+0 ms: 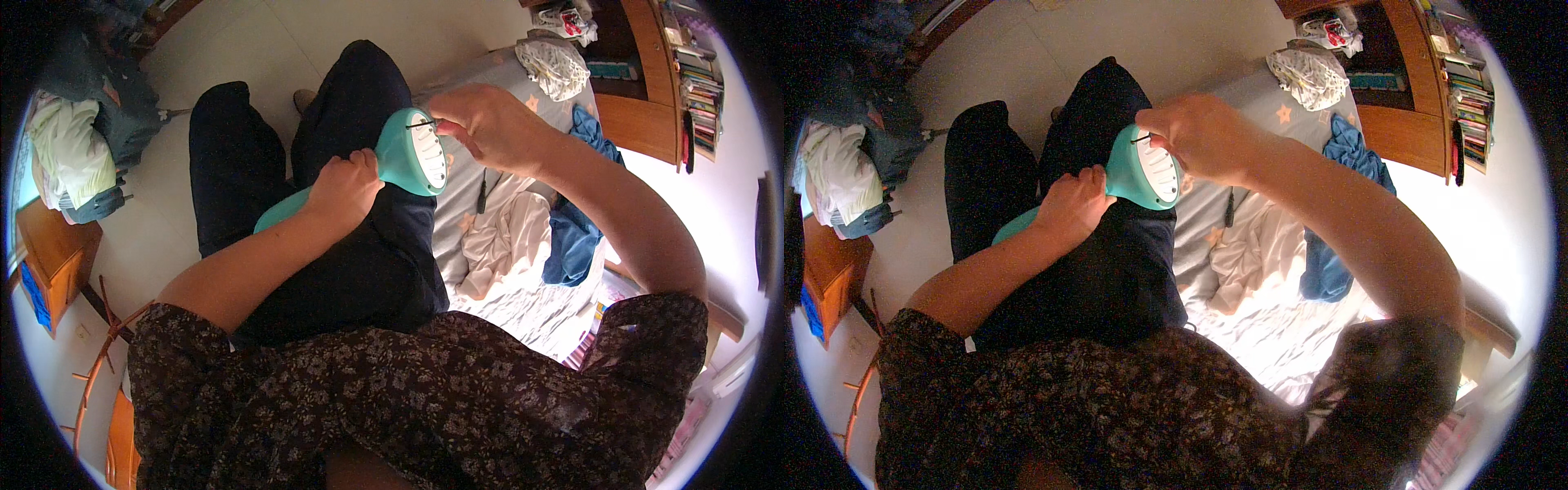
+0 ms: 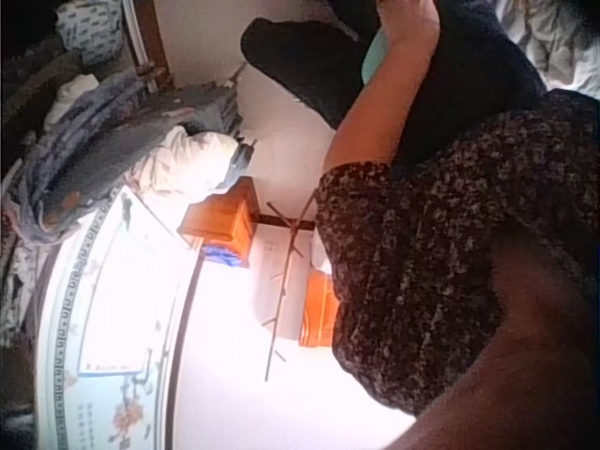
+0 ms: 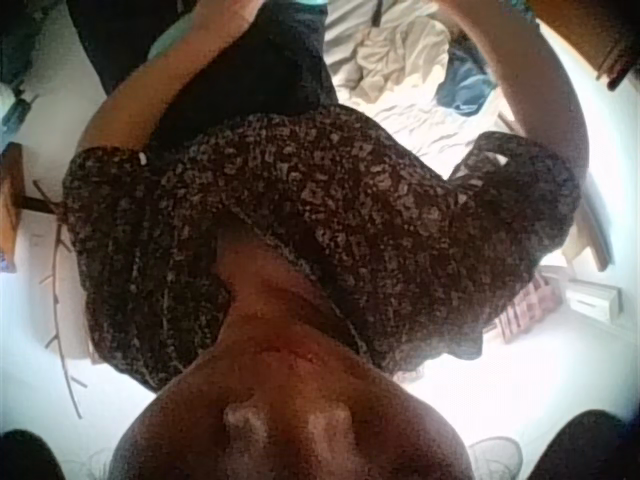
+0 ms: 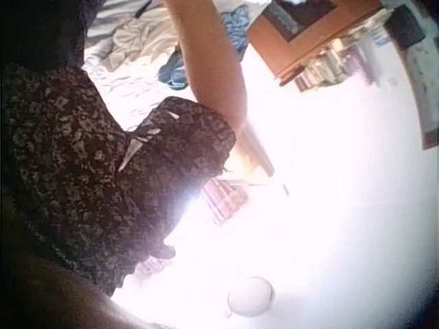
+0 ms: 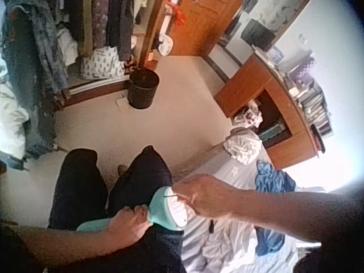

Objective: The person sits on the floor and uses a screwdriver to unscrew and remove the back cover of a teal handheld device. They then reattach the cover and tighten the screws back into place.

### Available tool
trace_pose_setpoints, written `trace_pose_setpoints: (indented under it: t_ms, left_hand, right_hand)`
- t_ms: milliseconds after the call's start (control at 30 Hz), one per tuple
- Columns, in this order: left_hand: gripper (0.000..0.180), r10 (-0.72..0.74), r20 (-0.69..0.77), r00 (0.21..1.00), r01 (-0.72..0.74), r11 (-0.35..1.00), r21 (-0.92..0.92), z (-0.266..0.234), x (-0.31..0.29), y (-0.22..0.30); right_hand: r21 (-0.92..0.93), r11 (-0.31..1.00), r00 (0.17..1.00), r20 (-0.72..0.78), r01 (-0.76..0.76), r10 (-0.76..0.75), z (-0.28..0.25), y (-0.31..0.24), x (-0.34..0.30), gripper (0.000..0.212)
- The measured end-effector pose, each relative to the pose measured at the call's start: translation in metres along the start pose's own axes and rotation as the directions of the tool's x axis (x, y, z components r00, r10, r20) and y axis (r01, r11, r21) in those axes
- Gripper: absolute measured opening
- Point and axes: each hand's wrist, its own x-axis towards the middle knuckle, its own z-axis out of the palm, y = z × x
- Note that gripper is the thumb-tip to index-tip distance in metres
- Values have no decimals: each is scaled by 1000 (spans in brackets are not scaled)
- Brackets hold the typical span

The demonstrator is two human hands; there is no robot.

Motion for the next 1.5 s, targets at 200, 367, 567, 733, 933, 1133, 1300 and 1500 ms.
trace_pose_setpoints:
  t_ms: [200, 367, 567, 733, 933, 1133, 1300, 1500]
  left_hand:
    - [35, -10, -49, 999, 9, 1000, -16, -1, 0, 0]
    - [30, -23, 9, 1000, 23, 999, -38, 5, 3, 2]
    - [28, 12, -26, 1000, -11, 998, 69, 8, 3, 2]
    - [28, -14, 1, 1000, 14, 999, 31, 15, 3, 3]
    - [30, 30, -47, 998, -24, 992, 124, 10, 3, 2]
    - [31, -19, 37, 999, 18, 999, 44, 12, 2, 3]
    - [34, 40, -14, 999, -38, 989, 140, 3, 2, 4]
    - [37, -40, -30, 999, 41, 998, 45, 15, 1, 5]
  right_hand:
    - [-216, 953, 974, 126, 210, -186, -13, -2, 0, 24]
    - [-233, 941, 970, 40, 244, -242, -10, 1, -6, 27]
    - [-100, 974, 976, 61, -203, 209, -7, -18, -8, 11]
    - [31, 985, 972, -155, -172, 175, 10, -11, -9, 24]
    - [-100, 988, 987, -103, 115, -126, -1, -5, -9, 18]
    - [-261, 869, 905, 185, 420, -382, -22, -4, 0, 17]
    - [-211, 955, 978, 69, 208, -198, -18, -7, -1, 16]
    - [220, 912, 927, -70, -346, 369, -6, -17, -20, 25]
